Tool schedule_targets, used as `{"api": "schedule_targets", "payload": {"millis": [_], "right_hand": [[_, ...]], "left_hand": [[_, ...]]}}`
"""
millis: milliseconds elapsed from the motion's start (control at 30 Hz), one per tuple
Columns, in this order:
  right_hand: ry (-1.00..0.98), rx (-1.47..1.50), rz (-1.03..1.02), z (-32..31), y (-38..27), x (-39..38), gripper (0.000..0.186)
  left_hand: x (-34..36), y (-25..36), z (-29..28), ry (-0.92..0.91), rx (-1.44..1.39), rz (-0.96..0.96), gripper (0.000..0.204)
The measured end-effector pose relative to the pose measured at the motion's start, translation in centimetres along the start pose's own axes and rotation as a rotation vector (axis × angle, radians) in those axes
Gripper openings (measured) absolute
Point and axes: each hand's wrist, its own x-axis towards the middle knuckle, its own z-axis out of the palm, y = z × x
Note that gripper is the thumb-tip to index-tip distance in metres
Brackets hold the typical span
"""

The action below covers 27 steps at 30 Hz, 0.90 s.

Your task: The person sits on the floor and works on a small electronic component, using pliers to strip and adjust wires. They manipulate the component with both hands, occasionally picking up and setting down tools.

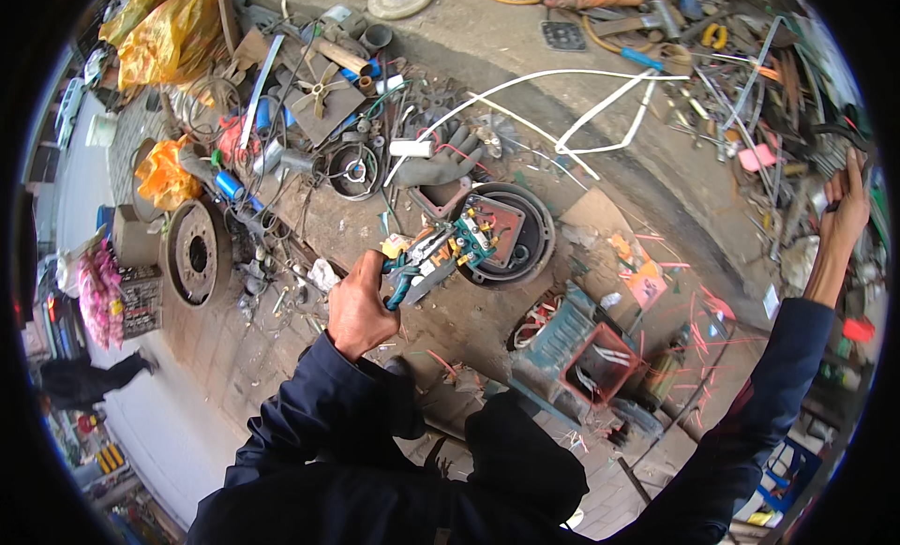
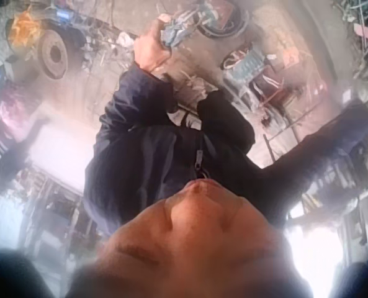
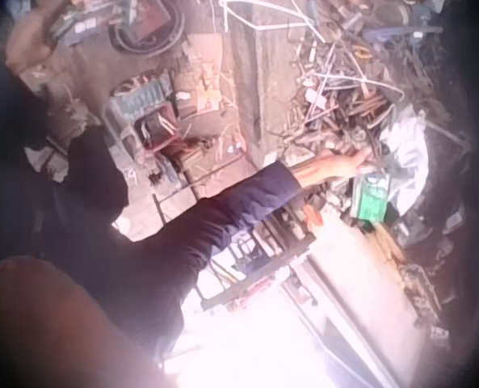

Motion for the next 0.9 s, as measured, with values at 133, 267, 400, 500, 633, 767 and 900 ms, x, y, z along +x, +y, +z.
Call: {"api": "schedule_targets", "payload": {"millis": [133, 267, 400, 500, 633, 767, 900], "right_hand": [[-0.423, 0.435, 0.29, 4.2, -13.9, -10.6, 0.019], [0.07, 0.299, 0.314, 8.3, -23.1, -23.0, 0.042], [-0.207, 0.634, 0.515, 11.4, -27.1, -34.8, 0.029], [0.066, 0.397, 1.068, 14.8, -27.4, -44.6, 0.022], [-0.345, 0.378, 0.966, 18.1, -28.0, -51.5, 0.035], [-0.256, 0.826, 1.172, 21.1, -25.5, -56.7, 0.035], [-0.3, 0.606, 1.301, 22.4, -22.5, -59.3, 0.032]], "left_hand": [[-1.5, -0.5, -1.2, 0.095, -0.01, 0.147, 0.049], [-3.6, -0.5, -2.2, 0.183, -0.057, 0.294, 0.045], [-6.0, -0.5, -2.8, 0.273, -0.079, 0.387, 0.045], [-7.8, -0.5, -3.0, 0.29, -0.05, 0.447, 0.044], [-10.2, -0.3, -2.5, 0.291, -0.058, 0.59, 0.046], [-11.6, -0.4, -1.3, 0.295, -0.03, 0.66, 0.046], [-11.4, -1.0, -0.6, 0.297, -0.034, 0.678, 0.042]]}}
